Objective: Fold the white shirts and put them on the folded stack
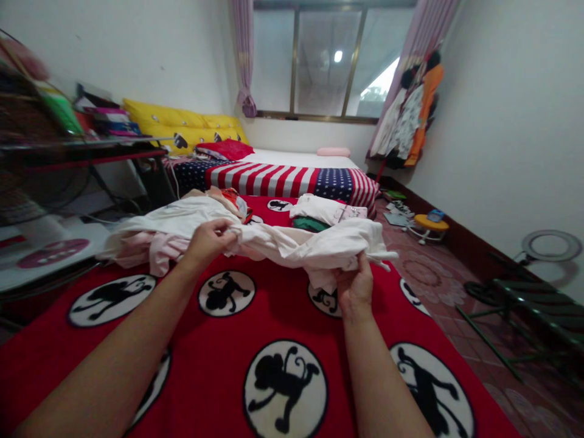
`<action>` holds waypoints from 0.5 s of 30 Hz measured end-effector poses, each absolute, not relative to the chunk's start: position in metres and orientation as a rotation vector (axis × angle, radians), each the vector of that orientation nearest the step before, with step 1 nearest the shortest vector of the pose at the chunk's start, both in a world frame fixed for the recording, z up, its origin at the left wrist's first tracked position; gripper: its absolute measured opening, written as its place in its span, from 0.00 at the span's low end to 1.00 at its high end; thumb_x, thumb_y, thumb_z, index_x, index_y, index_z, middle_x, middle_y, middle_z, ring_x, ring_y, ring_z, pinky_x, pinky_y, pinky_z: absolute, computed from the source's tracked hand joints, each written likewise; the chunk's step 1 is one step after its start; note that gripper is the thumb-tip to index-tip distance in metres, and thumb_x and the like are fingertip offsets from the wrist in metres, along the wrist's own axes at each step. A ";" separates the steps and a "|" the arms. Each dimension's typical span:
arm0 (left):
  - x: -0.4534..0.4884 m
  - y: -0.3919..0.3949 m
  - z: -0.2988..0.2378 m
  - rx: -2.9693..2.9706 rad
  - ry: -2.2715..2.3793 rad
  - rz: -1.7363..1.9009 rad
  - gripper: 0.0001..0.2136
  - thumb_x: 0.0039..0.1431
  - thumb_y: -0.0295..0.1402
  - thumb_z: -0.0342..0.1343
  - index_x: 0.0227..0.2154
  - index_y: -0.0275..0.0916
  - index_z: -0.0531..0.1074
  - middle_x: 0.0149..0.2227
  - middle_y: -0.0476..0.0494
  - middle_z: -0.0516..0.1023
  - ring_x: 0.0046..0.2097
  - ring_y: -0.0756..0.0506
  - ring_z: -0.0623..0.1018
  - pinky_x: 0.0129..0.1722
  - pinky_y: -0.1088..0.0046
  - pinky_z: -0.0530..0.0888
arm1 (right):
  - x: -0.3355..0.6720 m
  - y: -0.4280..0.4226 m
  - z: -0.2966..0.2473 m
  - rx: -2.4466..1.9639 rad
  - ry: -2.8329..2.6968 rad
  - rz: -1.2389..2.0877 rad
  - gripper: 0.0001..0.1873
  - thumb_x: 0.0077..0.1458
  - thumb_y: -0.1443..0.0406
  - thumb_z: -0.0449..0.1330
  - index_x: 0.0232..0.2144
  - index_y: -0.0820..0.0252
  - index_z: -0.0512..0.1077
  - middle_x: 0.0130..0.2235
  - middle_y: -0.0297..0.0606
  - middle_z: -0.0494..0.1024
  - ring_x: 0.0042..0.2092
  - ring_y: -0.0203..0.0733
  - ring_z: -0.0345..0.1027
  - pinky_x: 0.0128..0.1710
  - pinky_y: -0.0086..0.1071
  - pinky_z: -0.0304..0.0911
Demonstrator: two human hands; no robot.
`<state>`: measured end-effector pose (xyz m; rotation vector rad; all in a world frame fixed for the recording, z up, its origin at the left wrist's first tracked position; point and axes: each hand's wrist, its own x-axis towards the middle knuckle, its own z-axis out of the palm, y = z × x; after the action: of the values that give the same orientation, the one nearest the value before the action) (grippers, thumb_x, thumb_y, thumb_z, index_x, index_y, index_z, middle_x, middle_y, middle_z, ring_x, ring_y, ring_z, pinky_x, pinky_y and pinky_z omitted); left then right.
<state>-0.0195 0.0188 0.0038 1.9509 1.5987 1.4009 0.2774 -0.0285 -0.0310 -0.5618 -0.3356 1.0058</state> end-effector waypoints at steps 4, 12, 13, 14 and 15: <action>-0.047 0.012 0.038 1.257 1.302 2.257 0.10 0.47 0.33 0.50 0.33 0.37 0.69 0.27 0.51 0.69 0.25 0.52 0.67 0.23 0.78 0.66 | 0.275 -0.033 -0.027 -0.651 -0.459 0.969 0.09 0.51 0.60 0.62 0.34 0.59 0.74 0.28 0.28 0.78 0.26 0.33 0.70 0.20 0.24 0.66; -0.061 -0.007 0.068 1.017 0.917 2.324 0.06 0.51 0.27 0.51 0.33 0.38 0.64 0.33 0.52 0.71 0.38 0.51 0.75 0.37 0.74 0.71 | 0.278 -0.051 -0.016 -0.431 -0.604 1.178 0.12 0.53 0.54 0.62 0.29 0.56 0.72 0.22 0.26 0.73 0.22 0.31 0.66 0.20 0.25 0.67; -0.060 -0.003 0.065 1.007 0.914 2.274 0.08 0.51 0.28 0.52 0.36 0.39 0.64 0.36 0.50 0.72 0.41 0.50 0.76 0.40 0.73 0.72 | 0.278 -0.050 -0.014 -0.385 -0.613 1.164 0.12 0.54 0.53 0.61 0.32 0.55 0.73 0.27 0.28 0.76 0.28 0.34 0.72 0.28 0.29 0.72; -0.059 0.003 0.060 0.985 0.929 2.213 0.12 0.50 0.29 0.53 0.40 0.39 0.64 0.40 0.48 0.72 0.43 0.49 0.76 0.43 0.71 0.73 | 0.278 -0.048 -0.014 -0.360 -0.632 1.155 0.13 0.54 0.52 0.60 0.35 0.53 0.73 0.33 0.31 0.78 0.36 0.37 0.74 0.36 0.34 0.73; -0.058 0.008 0.055 0.951 0.963 2.158 0.17 0.49 0.28 0.55 0.44 0.40 0.63 0.45 0.45 0.72 0.46 0.48 0.75 0.45 0.70 0.73 | 0.277 -0.045 -0.016 -0.373 -0.656 1.155 0.16 0.53 0.50 0.61 0.39 0.52 0.73 0.39 0.33 0.78 0.42 0.40 0.74 0.42 0.39 0.72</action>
<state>-0.0580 0.0081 0.0548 0.9515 0.9629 2.1585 0.2770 -0.0453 -0.0158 -0.3733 -0.6557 1.1549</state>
